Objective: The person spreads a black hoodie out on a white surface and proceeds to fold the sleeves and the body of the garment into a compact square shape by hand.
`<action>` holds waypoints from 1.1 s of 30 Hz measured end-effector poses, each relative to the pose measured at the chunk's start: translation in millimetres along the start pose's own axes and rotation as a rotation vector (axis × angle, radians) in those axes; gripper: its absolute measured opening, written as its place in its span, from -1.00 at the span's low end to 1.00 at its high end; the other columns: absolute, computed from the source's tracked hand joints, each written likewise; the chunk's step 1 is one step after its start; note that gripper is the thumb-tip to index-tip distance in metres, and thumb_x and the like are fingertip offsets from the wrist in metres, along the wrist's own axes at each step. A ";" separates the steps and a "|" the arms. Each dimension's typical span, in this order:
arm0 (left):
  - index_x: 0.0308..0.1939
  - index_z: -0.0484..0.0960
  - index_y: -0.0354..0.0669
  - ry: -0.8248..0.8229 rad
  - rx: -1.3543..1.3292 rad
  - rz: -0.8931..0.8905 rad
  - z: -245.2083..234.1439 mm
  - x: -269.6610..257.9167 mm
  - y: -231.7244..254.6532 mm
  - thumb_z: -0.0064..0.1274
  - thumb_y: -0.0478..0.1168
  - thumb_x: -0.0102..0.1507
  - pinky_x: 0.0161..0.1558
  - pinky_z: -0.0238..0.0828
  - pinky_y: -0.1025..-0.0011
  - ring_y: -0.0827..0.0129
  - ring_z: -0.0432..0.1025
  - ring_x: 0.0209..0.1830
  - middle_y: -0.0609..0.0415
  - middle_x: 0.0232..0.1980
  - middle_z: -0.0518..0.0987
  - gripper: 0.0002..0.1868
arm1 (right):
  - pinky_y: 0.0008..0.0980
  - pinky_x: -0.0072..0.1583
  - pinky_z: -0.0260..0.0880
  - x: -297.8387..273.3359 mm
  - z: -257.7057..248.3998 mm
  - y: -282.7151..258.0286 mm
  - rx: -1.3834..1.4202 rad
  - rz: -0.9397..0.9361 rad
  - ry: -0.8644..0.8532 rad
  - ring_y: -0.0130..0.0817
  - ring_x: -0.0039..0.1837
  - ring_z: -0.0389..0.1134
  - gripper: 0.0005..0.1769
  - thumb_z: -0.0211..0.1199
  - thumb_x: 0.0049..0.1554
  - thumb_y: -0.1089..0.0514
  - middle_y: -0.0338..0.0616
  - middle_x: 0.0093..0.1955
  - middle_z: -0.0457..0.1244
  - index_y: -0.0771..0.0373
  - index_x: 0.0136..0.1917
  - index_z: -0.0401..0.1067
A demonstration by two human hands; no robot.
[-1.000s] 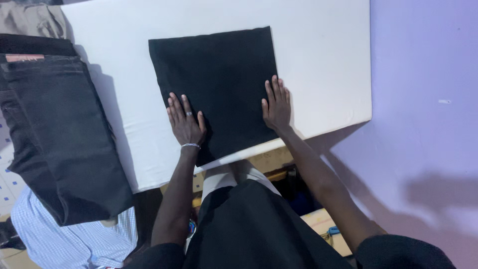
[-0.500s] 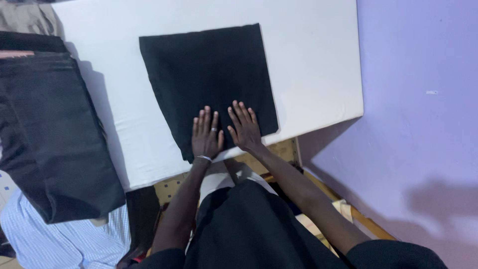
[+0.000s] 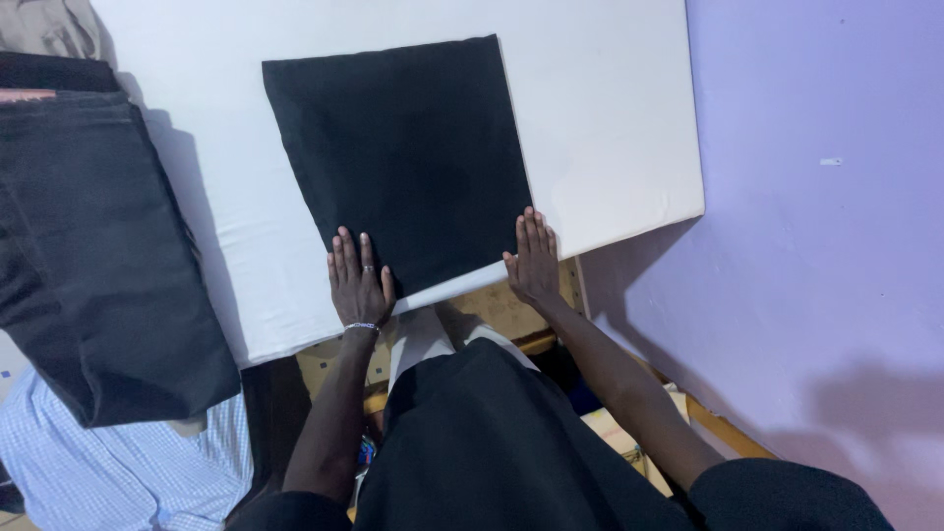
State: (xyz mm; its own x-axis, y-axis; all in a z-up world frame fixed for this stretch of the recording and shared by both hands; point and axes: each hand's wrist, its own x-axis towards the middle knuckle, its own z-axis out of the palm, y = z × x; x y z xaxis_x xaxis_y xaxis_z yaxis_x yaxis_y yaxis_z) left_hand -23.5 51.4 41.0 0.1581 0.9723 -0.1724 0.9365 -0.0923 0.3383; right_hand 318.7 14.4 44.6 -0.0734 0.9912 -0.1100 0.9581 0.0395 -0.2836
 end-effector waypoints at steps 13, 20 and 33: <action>0.63 0.05 -0.21 0.008 0.105 -0.112 4.1 -53.5 -21.5 -0.36 0.04 0.44 0.65 -0.53 0.09 0.18 -0.28 0.75 -0.08 0.74 -0.13 -0.29 | 0.15 0.58 -0.30 -30.9 -33.1 7.0 -0.058 0.055 -0.097 0.07 0.73 -0.30 -0.20 -0.15 0.33 -0.11 0.16 0.73 -0.25 0.40 0.65 -0.12; 0.60 0.03 -0.36 -0.075 0.010 -0.038 -8.8 -28.4 36.5 -0.04 -0.22 0.21 0.67 -0.29 0.04 0.00 -0.18 0.73 -0.23 0.71 -0.05 -0.12 | 0.01 0.43 0.17 -13.3 -1.8 7.5 0.410 0.340 0.289 0.04 0.42 0.18 -0.47 0.10 0.37 -0.09 0.12 0.35 0.18 0.36 0.39 0.33; 0.57 0.10 -0.15 -0.282 -0.084 0.321 3.1 -17.8 142.5 -0.01 -0.30 0.08 0.62 -0.36 0.21 0.23 -0.21 0.70 -0.05 0.70 -0.12 -0.06 | -0.24 0.04 0.42 22.4 34.7 45.8 0.647 0.565 0.276 -0.22 -0.01 0.38 -0.41 0.52 0.00 0.10 -0.04 -0.04 0.32 0.35 0.18 0.35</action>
State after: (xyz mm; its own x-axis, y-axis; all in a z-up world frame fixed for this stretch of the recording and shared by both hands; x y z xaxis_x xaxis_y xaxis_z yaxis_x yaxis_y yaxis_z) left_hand 108.1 20.3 89.4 0.5272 0.7992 -0.2885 0.7992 -0.3511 0.4878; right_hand 351.3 34.0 -3.9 0.5099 0.8397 -0.1870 0.4823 -0.4590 -0.7461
